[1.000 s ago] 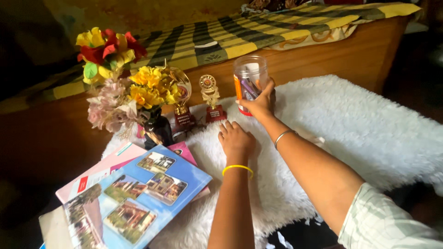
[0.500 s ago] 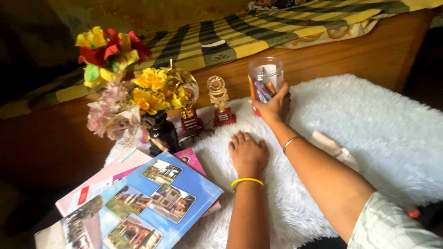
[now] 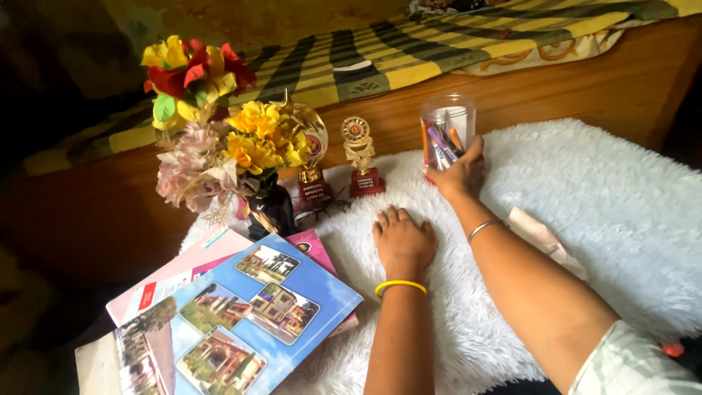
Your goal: The person picks up books and trophies from the floor, wipes them with a cloth, and arranges them on a white furry surface.
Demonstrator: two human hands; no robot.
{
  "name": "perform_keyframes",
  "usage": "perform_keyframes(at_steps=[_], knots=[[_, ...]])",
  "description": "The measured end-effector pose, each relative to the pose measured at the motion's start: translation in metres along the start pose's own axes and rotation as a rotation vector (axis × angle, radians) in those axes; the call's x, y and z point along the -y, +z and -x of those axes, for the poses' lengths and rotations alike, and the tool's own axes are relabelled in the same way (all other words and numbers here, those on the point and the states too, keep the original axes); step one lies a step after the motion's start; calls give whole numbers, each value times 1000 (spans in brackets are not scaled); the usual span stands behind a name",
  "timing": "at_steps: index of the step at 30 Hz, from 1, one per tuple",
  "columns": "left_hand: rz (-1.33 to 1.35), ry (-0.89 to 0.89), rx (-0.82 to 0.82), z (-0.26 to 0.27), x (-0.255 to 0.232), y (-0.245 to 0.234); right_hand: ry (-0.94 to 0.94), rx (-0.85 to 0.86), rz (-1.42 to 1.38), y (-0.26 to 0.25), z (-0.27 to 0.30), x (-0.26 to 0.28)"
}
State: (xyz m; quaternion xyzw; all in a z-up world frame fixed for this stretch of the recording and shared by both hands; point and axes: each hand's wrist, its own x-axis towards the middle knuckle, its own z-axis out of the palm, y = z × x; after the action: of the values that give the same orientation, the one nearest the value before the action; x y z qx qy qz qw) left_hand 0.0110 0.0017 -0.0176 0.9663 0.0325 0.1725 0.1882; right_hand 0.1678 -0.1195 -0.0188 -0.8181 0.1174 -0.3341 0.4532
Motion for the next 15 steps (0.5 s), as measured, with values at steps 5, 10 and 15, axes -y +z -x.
perform_keyframes(at_steps=[5,10,15], knots=[[-23,5,6,3,-2,-3,19,47,101,-3,-1,0],[-13,11,5,1,-3,-1,79,42,91,-11,3,6],[-11,5,7,0,-1,-4,85,-46,119,-23,13,33]])
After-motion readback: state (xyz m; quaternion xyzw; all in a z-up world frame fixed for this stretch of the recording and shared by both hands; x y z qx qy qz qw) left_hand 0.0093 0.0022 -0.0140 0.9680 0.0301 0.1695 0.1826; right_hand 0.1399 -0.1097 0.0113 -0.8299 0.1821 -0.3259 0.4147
